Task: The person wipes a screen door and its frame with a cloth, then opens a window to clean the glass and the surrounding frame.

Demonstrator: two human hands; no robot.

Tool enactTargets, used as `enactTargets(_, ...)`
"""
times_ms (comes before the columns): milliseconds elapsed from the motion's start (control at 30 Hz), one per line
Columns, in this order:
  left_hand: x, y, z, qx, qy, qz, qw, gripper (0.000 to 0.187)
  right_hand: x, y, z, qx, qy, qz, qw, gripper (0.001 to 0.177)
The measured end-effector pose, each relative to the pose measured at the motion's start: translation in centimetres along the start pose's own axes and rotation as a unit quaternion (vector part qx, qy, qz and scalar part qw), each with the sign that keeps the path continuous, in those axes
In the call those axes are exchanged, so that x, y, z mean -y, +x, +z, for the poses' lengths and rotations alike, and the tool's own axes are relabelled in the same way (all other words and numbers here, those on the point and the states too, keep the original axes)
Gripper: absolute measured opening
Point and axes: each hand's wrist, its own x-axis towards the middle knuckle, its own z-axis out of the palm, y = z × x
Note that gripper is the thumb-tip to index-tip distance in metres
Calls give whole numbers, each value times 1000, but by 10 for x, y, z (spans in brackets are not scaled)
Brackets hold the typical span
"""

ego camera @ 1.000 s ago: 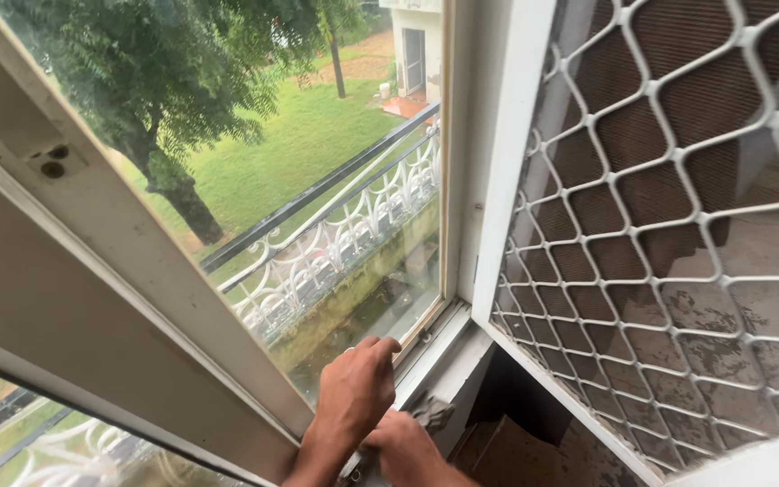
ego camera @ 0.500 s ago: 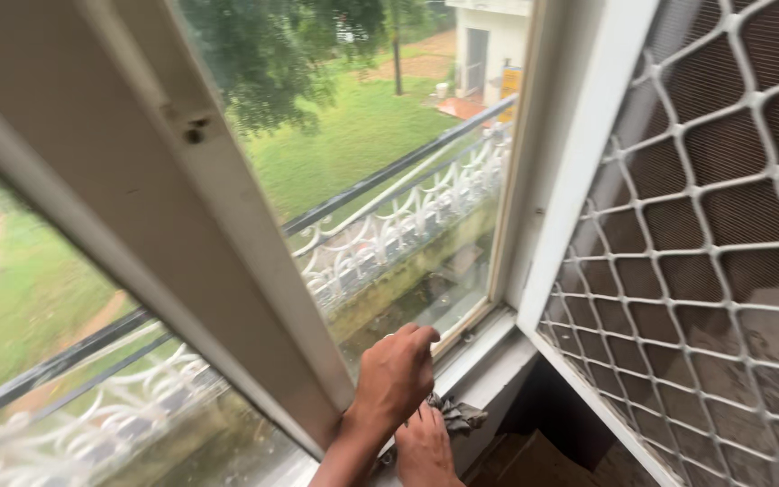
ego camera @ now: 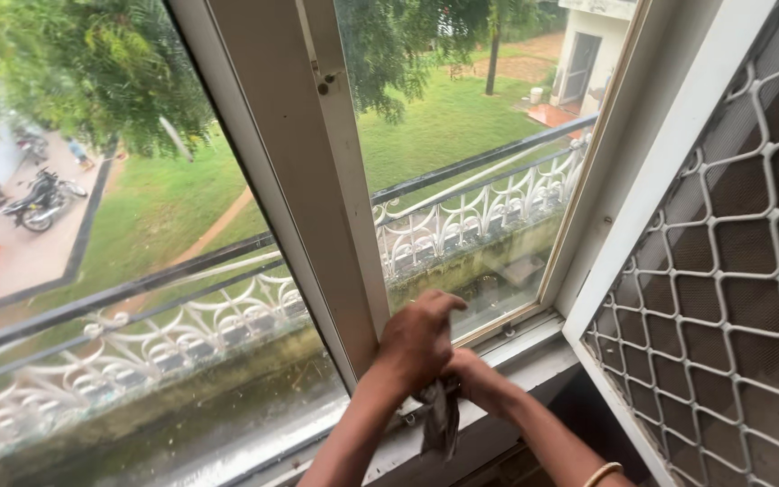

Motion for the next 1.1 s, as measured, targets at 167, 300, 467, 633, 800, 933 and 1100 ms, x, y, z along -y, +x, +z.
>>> enactTargets(167,-1,-4,-2,-80,-49,13,996,39,54,-53,3,-5,132,-43,990,43)
enactTargets(300,-2,-6,-1,-5,-165,-86,982,42,86,-89,1,1,190,-89,978,41)
enactTargets(467,-6,-8,14,154,-215,-100,959,53,111,-121,-11,-17,204,-141,969,42)
enactTargets(633,-9,1,28,147,-258,-64,953,17,124,-146,-41,-38,86,-232,968,31)
enactTargets(800,-29,10,0,89,-310,-78,943,11,141,-165,-51,-286,-148,-265,909,22)
enactTargets(933,-56,11,-20,40,-364,-102,925,13,142,-187,-40,-404,-353,-276,797,21)
enactTargets(1100,-81,23,-19,-56,-253,-99,961,16,125,-197,-47,-412,-470,-46,779,39)
